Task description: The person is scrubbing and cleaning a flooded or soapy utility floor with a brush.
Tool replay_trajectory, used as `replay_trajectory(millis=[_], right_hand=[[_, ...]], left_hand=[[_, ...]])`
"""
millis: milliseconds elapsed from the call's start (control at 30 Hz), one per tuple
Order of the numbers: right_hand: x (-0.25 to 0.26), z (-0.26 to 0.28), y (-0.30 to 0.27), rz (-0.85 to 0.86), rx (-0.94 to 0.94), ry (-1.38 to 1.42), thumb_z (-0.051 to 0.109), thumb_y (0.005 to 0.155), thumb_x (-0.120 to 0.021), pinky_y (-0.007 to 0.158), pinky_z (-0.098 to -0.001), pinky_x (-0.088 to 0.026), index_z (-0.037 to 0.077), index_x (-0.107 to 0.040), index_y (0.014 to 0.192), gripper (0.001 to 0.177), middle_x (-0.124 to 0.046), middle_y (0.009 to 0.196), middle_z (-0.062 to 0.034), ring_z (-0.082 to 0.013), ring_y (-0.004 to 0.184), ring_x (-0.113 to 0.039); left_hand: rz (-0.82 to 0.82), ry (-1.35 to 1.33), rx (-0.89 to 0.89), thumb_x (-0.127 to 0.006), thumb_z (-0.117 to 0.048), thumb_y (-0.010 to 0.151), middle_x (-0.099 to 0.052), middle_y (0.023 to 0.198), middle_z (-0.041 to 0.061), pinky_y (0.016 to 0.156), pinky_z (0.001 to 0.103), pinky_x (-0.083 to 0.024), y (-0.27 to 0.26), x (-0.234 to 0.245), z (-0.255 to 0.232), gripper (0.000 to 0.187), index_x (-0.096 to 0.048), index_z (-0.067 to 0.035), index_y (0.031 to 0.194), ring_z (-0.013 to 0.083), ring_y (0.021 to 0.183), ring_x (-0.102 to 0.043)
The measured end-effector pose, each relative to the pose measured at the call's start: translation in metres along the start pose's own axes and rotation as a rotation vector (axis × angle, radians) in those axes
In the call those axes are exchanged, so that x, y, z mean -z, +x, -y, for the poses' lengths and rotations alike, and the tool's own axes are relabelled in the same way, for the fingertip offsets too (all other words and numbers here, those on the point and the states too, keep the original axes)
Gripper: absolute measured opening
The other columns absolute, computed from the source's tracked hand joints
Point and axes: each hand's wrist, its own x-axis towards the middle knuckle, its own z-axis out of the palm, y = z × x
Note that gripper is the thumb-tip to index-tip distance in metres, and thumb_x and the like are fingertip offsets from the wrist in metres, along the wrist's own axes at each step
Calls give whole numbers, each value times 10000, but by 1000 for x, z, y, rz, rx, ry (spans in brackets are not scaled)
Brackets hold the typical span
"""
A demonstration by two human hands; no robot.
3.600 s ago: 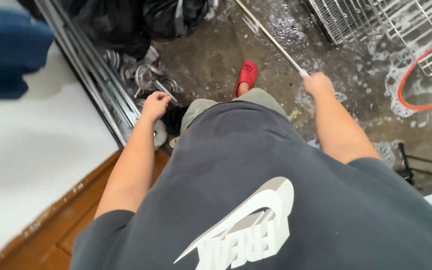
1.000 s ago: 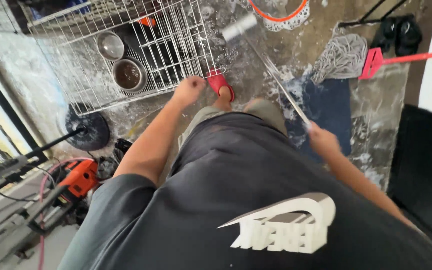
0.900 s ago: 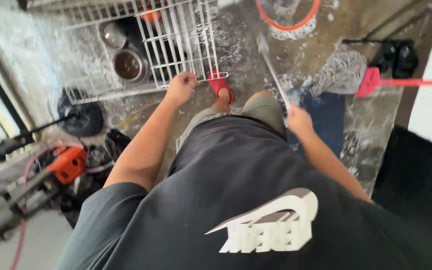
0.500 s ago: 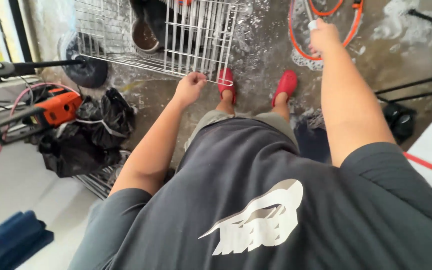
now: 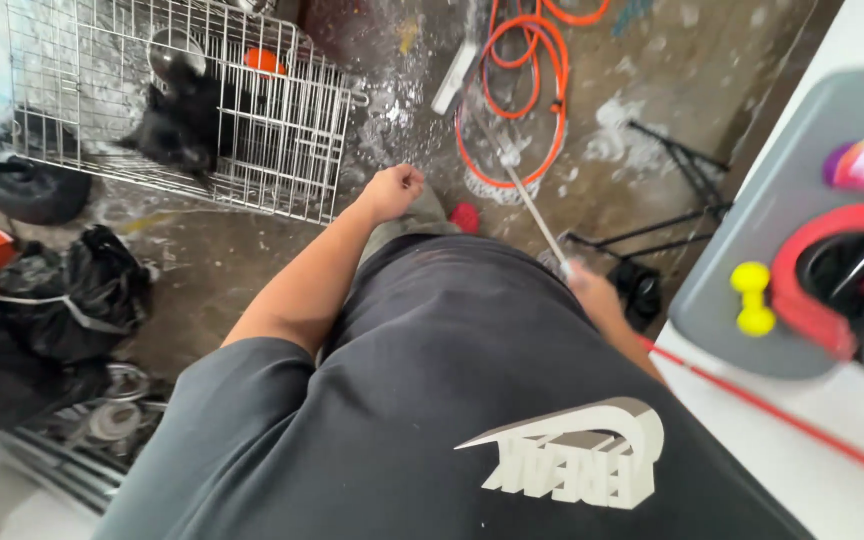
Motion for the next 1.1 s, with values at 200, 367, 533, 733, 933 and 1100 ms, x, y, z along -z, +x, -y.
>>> replay_trajectory(millis=[200, 367, 533, 733, 933, 1100], right_hand=[[33, 52, 95, 121, 225, 166, 379, 902, -675, 830, -476, -547, 219, -550, 1415, 552, -719, 976, -244, -404, 949, -713], [88, 207, 244, 83, 203, -89, 246, 1012, -529, 888, -535, -521, 171, -619, 1406, 411, -698, 1080, -250, -454, 1049, -651], [169, 397, 384, 103, 191, -184, 253, 1001, -537, 854, -551, -535, 227, -537, 1482, 482, -686, 1111, -250, -482, 991, -671], [234, 390, 412, 88, 131, -3, 321, 1040, -585, 856, -464, -546, 224, -643, 1380, 359, -714, 1104, -211, -390, 993, -708], [289, 265, 343, -8, 71, -72, 317, 1014, -628, 882, -423, -540, 195, -695, 1339, 354, -712, 1098, -234, -376, 1030, -708], [333, 269, 357, 34, -22, -80, 347, 1027, -587, 868, -439, -535, 192, -700, 1328, 357, -722, 1039, -247, -411, 1029, -689]], left_hand=[[-64, -27, -46, -691, -225, 903, -758, 944, 132, 834, 351, -567, 56, 47, -15, 257, -732, -57, 1093, 227, 881, -734], [-162, -190, 37, -672, -206, 916, -761, 924, 111, 808, 342, -572, 110, 114, -21, 242, -717, -53, 1097, 205, 859, -736], [-241, -233, 107, -682, -187, 899, -758, 907, 105, 785, 336, -569, 178, 183, -15, 240, -718, -55, 1097, 204, 828, -730], [-259, -196, 92, -686, -195, 912, -756, 894, 106, 780, 330, -568, 265, 261, -28, 235, -727, -58, 1098, 203, 811, -728], [-343, -255, 45, -692, -193, 911, -767, 920, 107, 798, 332, -572, 304, 304, -63, 246, -720, -42, 1103, 202, 838, -732], [-346, -274, 90, -700, -195, 909, -773, 961, 100, 820, 330, -575, 308, 309, -73, 243, -723, -48, 1101, 187, 867, -736]])
